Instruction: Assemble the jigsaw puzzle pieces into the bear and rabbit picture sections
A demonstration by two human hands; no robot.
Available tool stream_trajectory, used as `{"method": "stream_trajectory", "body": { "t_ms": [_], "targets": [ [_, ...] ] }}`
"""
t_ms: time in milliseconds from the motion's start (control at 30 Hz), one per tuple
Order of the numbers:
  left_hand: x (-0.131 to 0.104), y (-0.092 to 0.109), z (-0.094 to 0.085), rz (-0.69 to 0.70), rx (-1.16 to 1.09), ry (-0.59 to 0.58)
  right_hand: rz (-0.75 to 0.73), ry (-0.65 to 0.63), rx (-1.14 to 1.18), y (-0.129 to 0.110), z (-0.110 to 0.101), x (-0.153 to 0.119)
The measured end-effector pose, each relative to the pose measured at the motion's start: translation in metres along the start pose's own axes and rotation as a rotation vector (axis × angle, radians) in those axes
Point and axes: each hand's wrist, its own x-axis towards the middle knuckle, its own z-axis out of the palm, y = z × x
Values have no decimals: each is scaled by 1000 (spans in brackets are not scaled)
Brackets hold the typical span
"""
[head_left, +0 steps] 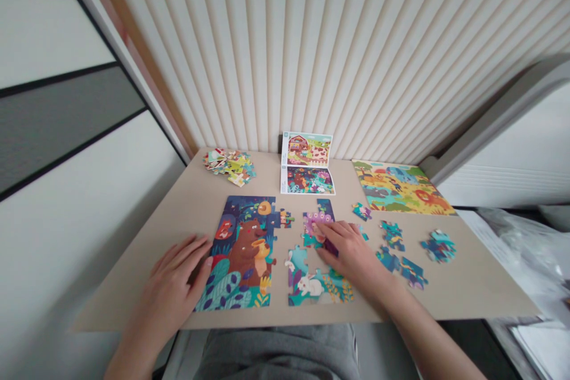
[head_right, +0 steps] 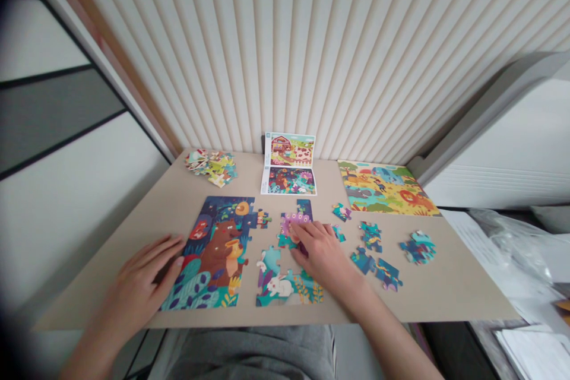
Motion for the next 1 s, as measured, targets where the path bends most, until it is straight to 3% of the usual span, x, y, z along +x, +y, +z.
{"method": "stream_trajectory", "body": {
  "t_ms": [367, 700, 867, 1000],
  "targets": [
    [-1, -1, 1, 0, -11, -3, 20, -22, 84, 8, -2, -4],
    [1, 2, -2, 15, 6, -11, 34, 39, 110, 10, 6, -11],
    [3, 0, -10, 60, 20, 101, 94, 134, 88, 9, 9, -30],
    [16, 28, -30, 127, 128, 116, 87, 141, 48, 8, 15, -42]
  ]
}}
